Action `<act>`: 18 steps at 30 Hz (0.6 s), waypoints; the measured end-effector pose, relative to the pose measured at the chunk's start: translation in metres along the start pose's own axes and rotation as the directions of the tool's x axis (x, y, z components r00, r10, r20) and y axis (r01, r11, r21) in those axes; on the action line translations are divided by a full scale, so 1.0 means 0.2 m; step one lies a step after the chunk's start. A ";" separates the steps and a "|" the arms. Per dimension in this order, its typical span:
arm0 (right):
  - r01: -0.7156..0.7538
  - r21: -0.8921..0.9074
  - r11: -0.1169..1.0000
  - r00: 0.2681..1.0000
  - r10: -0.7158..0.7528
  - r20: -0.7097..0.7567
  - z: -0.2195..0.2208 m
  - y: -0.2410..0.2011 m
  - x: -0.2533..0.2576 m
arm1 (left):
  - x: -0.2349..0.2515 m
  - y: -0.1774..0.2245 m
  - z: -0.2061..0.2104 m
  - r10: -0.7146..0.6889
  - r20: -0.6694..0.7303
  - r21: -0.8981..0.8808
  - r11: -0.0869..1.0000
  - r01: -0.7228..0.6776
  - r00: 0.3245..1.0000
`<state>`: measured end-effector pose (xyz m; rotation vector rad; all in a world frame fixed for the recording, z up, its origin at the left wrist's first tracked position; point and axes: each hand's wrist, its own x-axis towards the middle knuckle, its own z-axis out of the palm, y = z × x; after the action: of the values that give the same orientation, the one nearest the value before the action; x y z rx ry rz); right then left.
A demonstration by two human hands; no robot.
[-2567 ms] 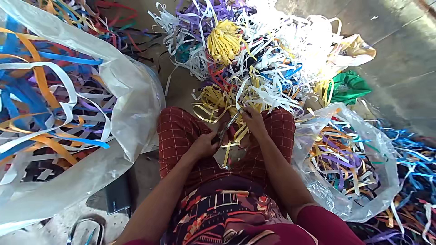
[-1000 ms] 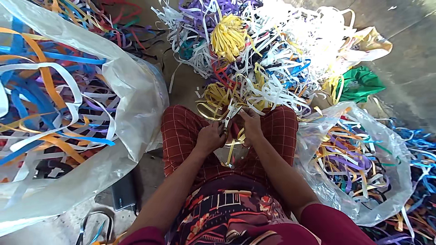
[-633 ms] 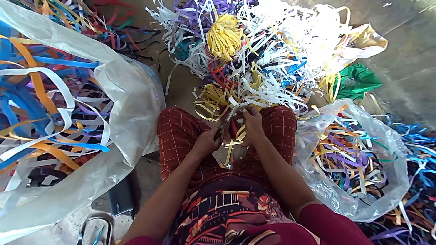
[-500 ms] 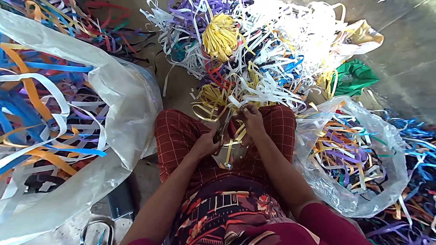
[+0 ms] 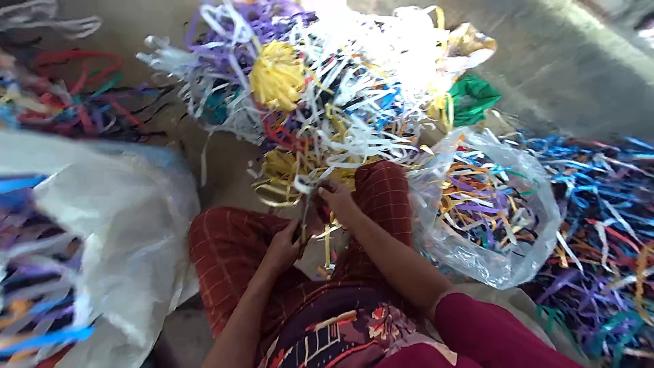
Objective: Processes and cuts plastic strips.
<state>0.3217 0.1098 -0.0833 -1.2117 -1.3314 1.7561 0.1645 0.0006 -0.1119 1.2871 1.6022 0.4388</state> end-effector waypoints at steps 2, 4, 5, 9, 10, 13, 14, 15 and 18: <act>0.005 -0.003 1.000 1.000 -0.005 -0.009 0.00 0.00 0.03 | -0.02 0.04 0.00 0.002 -0.017 -0.042 0.999 -0.002 1.000; -0.021 -0.012 1.000 1.000 0.021 -0.008 0.00 -0.02 0.05 | -0.02 0.03 0.01 0.032 -0.053 -0.096 0.995 -0.037 0.998; -0.025 -0.024 0.999 1.000 0.024 -0.020 -0.01 -0.04 0.05 | -0.02 0.02 0.02 0.054 -0.086 -0.118 0.991 -0.064 0.995; 0.132 -0.161 0.978 0.976 -0.157 -0.153 -0.11 -0.25 0.02 | 0.00 -0.06 0.00 0.054 -0.255 -0.182 0.978 -0.103 0.965; 0.244 -0.216 0.945 0.937 -0.287 -0.197 -0.17 -0.32 -0.02 | 0.00 -0.08 -0.01 0.042 -0.293 -0.189 0.977 -0.101 0.955; 0.692 -0.451 0.564 0.523 -0.822 -0.224 -0.41 -0.57 -0.15 | 0.02 -0.11 -0.05 -0.031 -0.354 -0.208 0.977 -0.046 0.935; 0.762 -0.525 0.378 0.322 -0.926 -0.199 -0.51 -0.71 -0.22 | 0.02 -0.13 -0.05 -0.040 -0.363 -0.212 0.977 -0.040 0.931; 0.771 -0.601 0.211 0.138 -0.976 -0.166 -0.61 -0.85 -0.30 | 0.03 -0.14 -0.05 -0.047 -0.362 -0.216 0.976 -0.035 0.931; 0.650 -0.738 -0.182 -0.324 -0.945 -0.052 -0.91 -1.29 -0.42 | 0.08 -0.17 -0.05 -0.087 -0.321 -0.194 0.981 0.024 0.943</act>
<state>0.5084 0.1858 0.1733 -0.3736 -1.4260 -0.2949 0.1393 0.0041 -0.1408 1.0615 1.8183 0.7835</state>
